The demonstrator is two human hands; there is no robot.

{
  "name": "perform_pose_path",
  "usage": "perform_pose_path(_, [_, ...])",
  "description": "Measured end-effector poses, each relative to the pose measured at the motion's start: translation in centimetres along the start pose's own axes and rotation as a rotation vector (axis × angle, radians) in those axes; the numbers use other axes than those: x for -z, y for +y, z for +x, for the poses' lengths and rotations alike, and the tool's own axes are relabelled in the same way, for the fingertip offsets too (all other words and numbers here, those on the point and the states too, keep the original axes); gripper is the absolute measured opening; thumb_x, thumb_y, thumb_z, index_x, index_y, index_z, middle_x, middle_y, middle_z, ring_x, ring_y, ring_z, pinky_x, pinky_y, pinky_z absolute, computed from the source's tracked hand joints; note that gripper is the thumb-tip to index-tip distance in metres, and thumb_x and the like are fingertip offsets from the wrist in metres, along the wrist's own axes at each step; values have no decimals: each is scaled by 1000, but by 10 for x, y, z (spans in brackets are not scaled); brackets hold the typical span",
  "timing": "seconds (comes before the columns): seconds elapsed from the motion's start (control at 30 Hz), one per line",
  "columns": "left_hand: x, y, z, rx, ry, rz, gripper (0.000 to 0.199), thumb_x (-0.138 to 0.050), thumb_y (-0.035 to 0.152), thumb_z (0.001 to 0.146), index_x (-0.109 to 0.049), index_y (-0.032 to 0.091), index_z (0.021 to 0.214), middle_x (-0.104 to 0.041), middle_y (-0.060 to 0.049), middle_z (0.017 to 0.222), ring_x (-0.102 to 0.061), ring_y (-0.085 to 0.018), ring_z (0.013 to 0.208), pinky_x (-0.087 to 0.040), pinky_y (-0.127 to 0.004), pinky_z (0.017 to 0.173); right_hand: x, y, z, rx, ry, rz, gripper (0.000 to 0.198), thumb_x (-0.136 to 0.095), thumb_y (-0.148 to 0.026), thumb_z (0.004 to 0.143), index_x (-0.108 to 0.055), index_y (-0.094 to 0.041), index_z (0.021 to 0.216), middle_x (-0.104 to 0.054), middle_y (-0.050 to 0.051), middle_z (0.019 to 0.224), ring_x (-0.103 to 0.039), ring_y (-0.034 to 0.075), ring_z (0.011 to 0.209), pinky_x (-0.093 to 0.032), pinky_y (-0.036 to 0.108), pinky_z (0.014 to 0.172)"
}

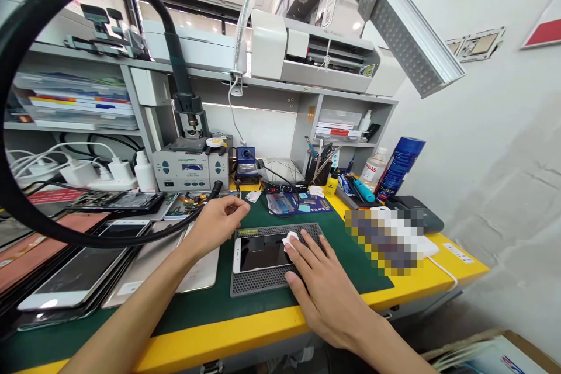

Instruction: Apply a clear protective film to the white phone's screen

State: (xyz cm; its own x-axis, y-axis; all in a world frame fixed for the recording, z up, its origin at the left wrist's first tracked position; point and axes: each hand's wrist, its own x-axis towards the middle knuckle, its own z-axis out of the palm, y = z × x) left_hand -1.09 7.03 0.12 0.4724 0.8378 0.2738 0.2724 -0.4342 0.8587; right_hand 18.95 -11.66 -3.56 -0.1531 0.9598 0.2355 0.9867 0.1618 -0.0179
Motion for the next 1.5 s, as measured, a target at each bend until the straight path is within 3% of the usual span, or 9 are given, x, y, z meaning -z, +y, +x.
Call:
perform_pose_path(0.3, [0,1,-1,-9,-4,11,29,-57,46,87,-69,22,78,-64,0,61,-55,-18,52,-42,-30,55,-2,13,1,4,22,83,52,-40,-34,110,-34,-31,161,-35,2,167,-17,28,158,-24,61,126])
perform_pose_path(0.43, [0,1,0,-9,-8,18,29,-56,46,87,-69,22,79,-64,1,60,-55,-18,52,-42,-30,55,-1,11,0,11,-26,79,56,-39,-38,110,-26,-32,163,-30,0,168,-14,28,159,-22,62,127])
perform_pose_path(0.83, [1,3,-1,-5,-6,31,26,-56,43,86,-68,22,78,-65,0,63,-56,-19,55,-41,-29,57,1,-1,2,-63,-87,-24,61,-32,-48,109,-28,-19,163,-24,4,169,-13,30,158,-19,61,128])
perform_pose_path(1.1, [0,3,0,-26,17,45,25,-56,40,86,-70,21,80,-70,-1,72,-61,-20,63,-42,-30,61,2,-7,21,-74,-96,49,62,-32,-51,109,-28,-20,162,-27,6,168,-18,30,158,-16,63,127])
perform_pose_path(1.5, [-1,-1,2,-50,36,57,24,-55,38,86,-71,21,79,-71,-1,74,-62,-20,66,-43,-31,64,12,-46,48,10,-202,182,68,-26,-55,108,-29,-14,162,-23,4,170,-9,30,159,-8,60,129])
